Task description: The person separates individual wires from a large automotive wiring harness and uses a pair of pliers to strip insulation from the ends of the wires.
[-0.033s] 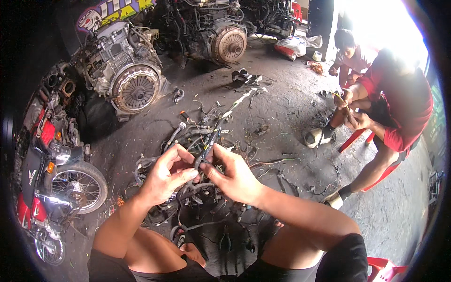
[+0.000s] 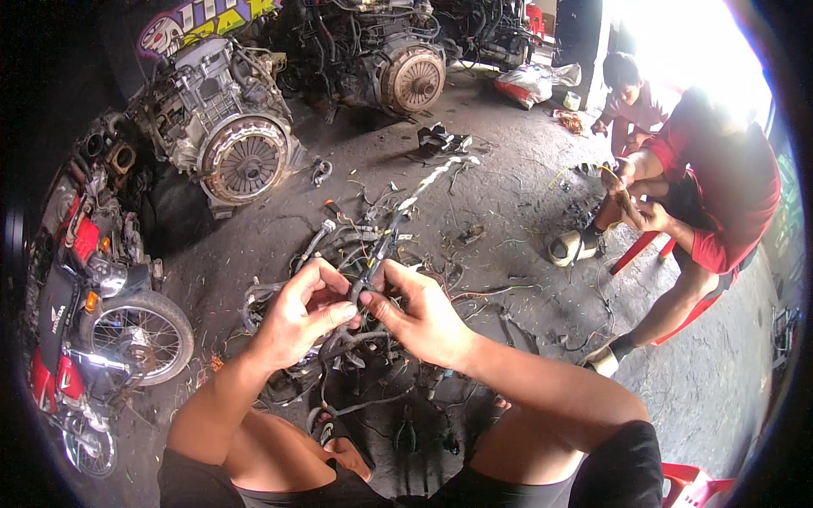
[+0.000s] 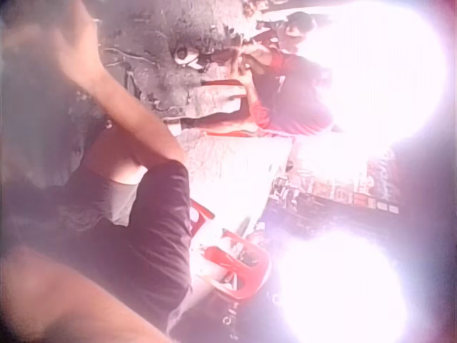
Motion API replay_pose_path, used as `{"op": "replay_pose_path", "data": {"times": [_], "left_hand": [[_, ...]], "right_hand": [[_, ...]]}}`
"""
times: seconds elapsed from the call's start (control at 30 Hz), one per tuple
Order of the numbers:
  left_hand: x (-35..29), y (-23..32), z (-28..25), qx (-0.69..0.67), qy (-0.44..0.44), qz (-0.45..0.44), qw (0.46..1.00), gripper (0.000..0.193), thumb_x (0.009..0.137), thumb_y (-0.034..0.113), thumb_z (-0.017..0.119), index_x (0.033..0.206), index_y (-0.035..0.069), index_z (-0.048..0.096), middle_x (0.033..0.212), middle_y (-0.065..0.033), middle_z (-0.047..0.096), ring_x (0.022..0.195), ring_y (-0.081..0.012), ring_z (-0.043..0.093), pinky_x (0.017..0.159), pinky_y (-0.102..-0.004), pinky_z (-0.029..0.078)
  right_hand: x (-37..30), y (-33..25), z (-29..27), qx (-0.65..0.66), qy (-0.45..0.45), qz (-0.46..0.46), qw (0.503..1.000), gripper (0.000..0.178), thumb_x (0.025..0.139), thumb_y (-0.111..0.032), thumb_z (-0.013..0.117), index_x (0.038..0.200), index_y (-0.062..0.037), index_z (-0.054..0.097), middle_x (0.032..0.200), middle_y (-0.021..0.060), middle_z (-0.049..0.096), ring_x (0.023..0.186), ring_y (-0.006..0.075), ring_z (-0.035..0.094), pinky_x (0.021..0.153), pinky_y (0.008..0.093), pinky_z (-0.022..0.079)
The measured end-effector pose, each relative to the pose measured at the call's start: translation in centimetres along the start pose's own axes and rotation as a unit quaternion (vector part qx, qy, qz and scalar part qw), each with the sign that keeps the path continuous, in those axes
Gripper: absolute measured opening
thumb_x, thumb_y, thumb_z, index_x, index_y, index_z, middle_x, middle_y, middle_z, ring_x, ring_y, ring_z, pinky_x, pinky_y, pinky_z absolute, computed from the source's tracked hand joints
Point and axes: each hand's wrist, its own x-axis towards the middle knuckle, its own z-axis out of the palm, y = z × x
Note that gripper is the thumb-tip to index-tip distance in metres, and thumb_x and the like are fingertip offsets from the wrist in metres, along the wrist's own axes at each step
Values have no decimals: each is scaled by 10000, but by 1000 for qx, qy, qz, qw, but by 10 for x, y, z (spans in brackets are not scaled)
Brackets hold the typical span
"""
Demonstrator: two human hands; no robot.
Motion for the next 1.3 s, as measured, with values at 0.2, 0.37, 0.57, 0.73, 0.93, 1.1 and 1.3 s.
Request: {"op": "replay_pose_path", "data": {"times": [0.2,0.37,0.57,0.73,0.93,1.1,1.3], "left_hand": [[5,3,3,181,35,53,981,151,915,15,671,1041,-13,593,972,-52,650,909,-108,636,791,-276,538],[17,0,-39,287,114,68,949,126,960,80,609,1055,6,647,912,-14,657,838,-75,626,749,-247,521],[27,-106,-120,535,-49,-97,838,260,895,232,641,1060,31,653,936,-168,699,880,-287,683,798,-403,535],[21,-280,-175,623,-117,-255,730,369,794,223,652,1119,48,657,1021,-228,685,997,-396,660,894,-475,523],[-34,-424,-179,374,226,-346,830,435,860,192,592,1279,75,599,1397,-207,500,1278,-415,502,1038,-468,455],[-53,-472,-204,550,144,-305,764,349,851,135,618,1198,103,647,1251,-188,573,1176,-399,568,977,-487,476],[-79,-505,-242,488,243,-272,793,232,780,211,721,967,75,700,1012,-214,670,1031,-389,623,893,-506,476]], "right_hand": [[3,2,2,8,45,31,998,182,1027,-192,572,965,-21,565,835,24,605,830,120,539,793,294,462],[1,-3,-25,125,92,104,982,213,1075,-268,457,1076,-62,513,835,33,592,776,111,576,694,250,459],[-9,6,-39,51,75,101,991,277,1052,-242,528,1240,-43,491,819,-12,507,722,77,496,644,240,434],[-19,-8,-44,79,87,130,984,370,1030,-249,576,1297,-14,473,850,4,552,740,84,538,633,247,460],[-21,-7,-56,119,78,212,967,342,1026,-262,577,1267,-35,492,882,-33,510,762,58,440,649,236,395],[-26,1,-60,72,107,230,965,331,1015,-227,533,1282,-32,512,907,-29,518,806,65,451,711,248,420],[-1,24,-43,192,8,202,960,243,1080,-288,453,1226,-94,446,803,-43,475,712,62,506,648,250,463]]}}
